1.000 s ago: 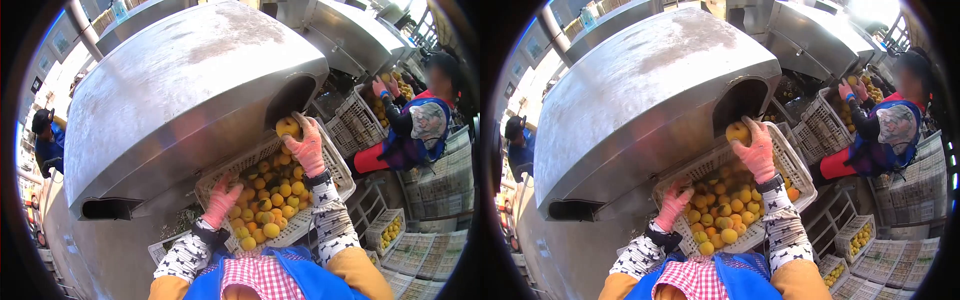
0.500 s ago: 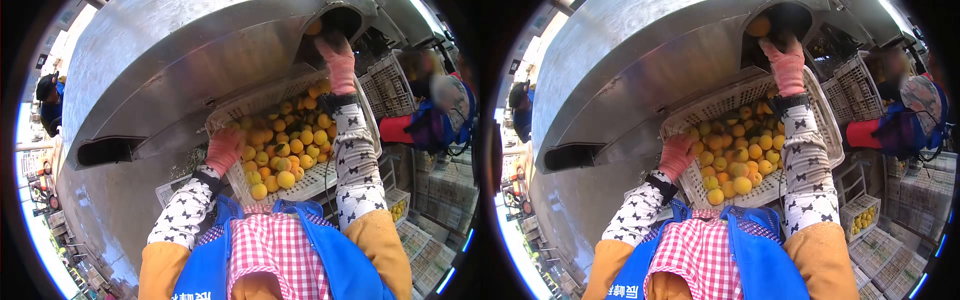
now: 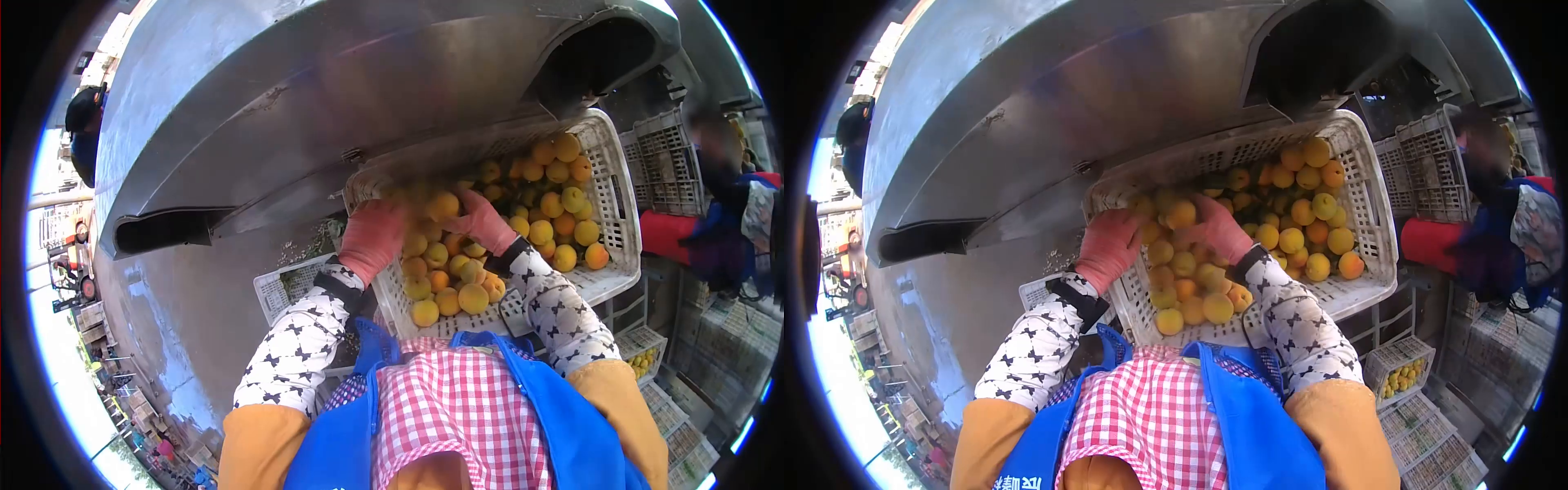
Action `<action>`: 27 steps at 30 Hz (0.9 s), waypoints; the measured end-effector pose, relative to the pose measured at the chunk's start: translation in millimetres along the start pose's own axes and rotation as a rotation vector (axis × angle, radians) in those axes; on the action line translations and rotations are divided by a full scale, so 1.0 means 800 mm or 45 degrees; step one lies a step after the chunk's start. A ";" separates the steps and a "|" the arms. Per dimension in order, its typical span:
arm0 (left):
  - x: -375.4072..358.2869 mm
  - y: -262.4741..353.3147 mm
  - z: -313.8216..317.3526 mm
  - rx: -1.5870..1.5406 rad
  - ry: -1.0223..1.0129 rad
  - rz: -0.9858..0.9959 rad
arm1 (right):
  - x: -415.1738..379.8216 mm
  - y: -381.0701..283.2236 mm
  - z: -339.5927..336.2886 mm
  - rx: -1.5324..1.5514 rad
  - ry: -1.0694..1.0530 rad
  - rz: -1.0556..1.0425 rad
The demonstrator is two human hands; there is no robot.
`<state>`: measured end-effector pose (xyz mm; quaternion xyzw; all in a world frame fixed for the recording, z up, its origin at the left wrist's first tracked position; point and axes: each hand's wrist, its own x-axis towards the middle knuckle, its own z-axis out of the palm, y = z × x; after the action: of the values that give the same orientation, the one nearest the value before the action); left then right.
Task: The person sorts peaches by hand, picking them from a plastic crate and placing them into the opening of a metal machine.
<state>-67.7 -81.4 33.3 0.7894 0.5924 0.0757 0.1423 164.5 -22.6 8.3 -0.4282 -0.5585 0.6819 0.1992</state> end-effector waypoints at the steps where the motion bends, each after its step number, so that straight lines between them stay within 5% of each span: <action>1: -0.002 0.003 -0.004 -0.017 -0.019 0.004 | -0.024 -0.029 -0.009 0.154 0.036 -0.038; 6: -0.004 0.004 -0.003 0.100 -0.150 0.055 | -0.098 -0.139 -0.090 0.203 0.438 -0.462; 8: 0.007 0.017 -0.013 0.300 -0.512 0.063 | -0.086 -0.146 -0.114 0.122 0.705 -0.679; 11: 0.038 0.017 0.048 0.167 -0.825 0.208 | -0.045 -0.159 -0.146 -0.886 1.285 -0.848; 15: 0.068 0.031 0.083 0.549 -1.223 0.319 | -0.010 -0.142 -0.141 -1.362 1.319 -0.505; 19: 0.088 0.033 0.073 0.376 -1.282 0.306 | -0.015 -0.143 -0.154 -1.041 1.220 -0.530; 21: 0.105 0.050 0.050 0.406 -1.189 0.351 | 0.008 -0.171 -0.153 -1.164 1.178 -0.290; 23: 0.113 0.029 0.082 0.352 -1.289 0.310 | 0.080 -0.140 -0.185 -1.368 1.234 -0.569; 24: 0.107 0.026 0.098 0.422 -1.334 0.348 | 0.072 -0.171 -0.182 -1.321 1.160 -0.345; 25: 0.106 0.015 0.140 0.500 -1.689 0.155 | 0.049 -0.185 -0.177 -0.986 1.213 -0.718; 26: 0.088 0.022 0.145 0.469 -1.746 0.172 | 0.029 -0.188 -0.181 -0.635 1.257 -1.068; 27: 0.081 0.033 0.133 0.491 -1.651 0.186 | 0.001 -0.187 -0.167 -0.575 1.299 -0.900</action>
<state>5.8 -40.5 -62.4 0.7244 0.3352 -0.5105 0.3198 240.8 101.4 145.8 -0.5199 -0.6303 0.1529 0.5560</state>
